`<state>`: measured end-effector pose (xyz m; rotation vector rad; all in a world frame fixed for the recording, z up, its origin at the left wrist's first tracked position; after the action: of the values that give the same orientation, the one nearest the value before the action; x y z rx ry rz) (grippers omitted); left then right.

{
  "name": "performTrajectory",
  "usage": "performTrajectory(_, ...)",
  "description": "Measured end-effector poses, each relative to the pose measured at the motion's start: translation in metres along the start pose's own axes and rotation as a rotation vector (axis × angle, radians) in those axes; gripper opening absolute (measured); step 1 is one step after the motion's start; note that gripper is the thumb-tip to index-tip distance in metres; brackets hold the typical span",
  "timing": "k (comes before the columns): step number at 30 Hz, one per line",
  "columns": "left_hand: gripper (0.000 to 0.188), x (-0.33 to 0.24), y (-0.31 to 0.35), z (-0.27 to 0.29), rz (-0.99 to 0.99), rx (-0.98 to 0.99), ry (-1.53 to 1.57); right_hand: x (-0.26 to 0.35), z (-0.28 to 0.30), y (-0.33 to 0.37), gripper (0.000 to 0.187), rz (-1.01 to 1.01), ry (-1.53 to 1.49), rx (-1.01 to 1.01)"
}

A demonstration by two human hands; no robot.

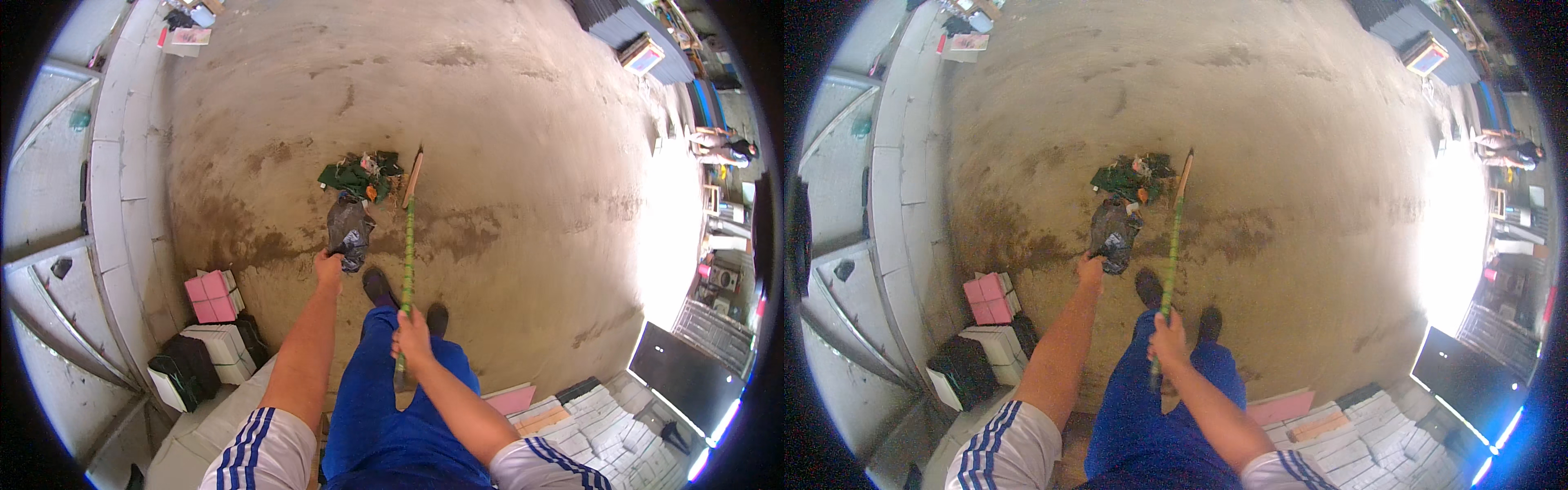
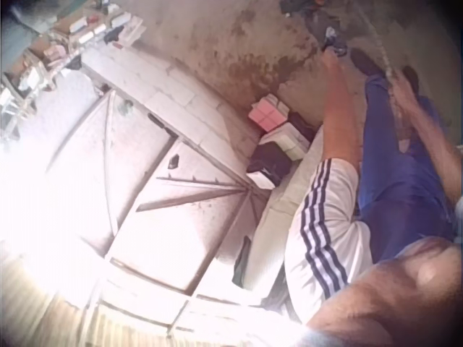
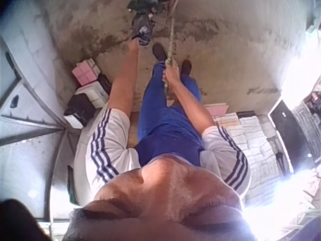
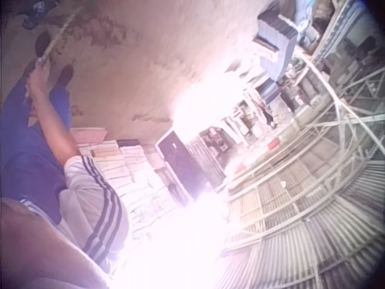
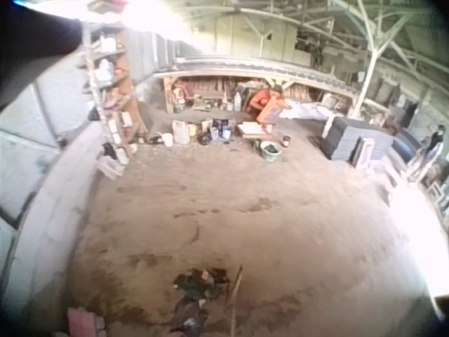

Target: The person sweeps debris on a concrete floor using a broom, gathers the pile with their hands, and places the collected trash into a white sack. They then carry the sack across the room.

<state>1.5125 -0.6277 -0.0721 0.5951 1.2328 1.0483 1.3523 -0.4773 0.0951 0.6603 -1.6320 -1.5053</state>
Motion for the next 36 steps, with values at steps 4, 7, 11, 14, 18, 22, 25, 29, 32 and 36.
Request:
performTrajectory(4, 0.018, 0.039, -0.03, 0.017, -0.056, 0.044, 0.077, -0.006, 0.097, -0.002, 0.042, 0.221, 0.451, 0.064)
performTrajectory(7, 0.019, 0.045, -0.014, 0.005, -0.053, -0.002, 0.235, 0.001, 0.175, -0.012, 0.041, 0.28, 0.81, -0.05)
performTrajectory(11, 0.022, 0.081, -0.016, 0.008, -0.044, -0.062, 0.347, 0.04, 0.223, -0.017, 0.035, 0.57, 1.255, -0.094)
performTrajectory(14, 0.027, 0.104, -0.016, 0.004, -0.033, -0.143, 0.417, 0.079, 0.226, -0.026, 0.029, 0.546, 1.48, -0.021)
performTrajectory(18, 0.035, 0.123, 0.003, -0.009, -0.037, -0.249, 0.48, 0.138, 0.2, -0.048, 0.027, 0.584, 1.784, 0.096)
performTrajectory(22, 0.039, 0.136, 0.018, -0.029, -0.047, -0.199, 0.594, 0.171, 0.185, -0.116, 0.028, 0.677, 2.066, 0.213)
performTrajectory(25, 0.035, 0.138, 0.037, -0.048, -0.011, -0.207, 0.736, 0.214, 0.161, -0.139, 0.027, 0.7, 2.131, 0.115)
performTrajectory(29, 0.034, 0.138, 0.052, -0.054, 0.048, -0.269, 0.669, 0.268, 0.139, -0.139, 0.031, 0.768, 2.221, 0.091)
performTrajectory(32, 0.034, 0.135, 0.066, -0.058, 0.109, -0.291, 0.645, 0.286, 0.139, -0.125, 0.038, 0.778, 2.202, 0.053)
performTrajectory(36, 0.034, 0.133, 0.072, -0.059, 0.113, -0.301, 0.721, 0.291, 0.157, -0.103, 0.038, 0.787, 2.231, 0.036)
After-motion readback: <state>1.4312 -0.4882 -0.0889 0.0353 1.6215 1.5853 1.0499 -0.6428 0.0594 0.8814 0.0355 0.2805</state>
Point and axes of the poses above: each hand's wrist, its own y-axis away from the middle knuckle, its own z-axis out of the back of the hand, x = y × z, the point moved 2 cm from there along -y, towards the middle knuckle, and after that the axes turned 1 degree about -y, right-handed, at the moved point
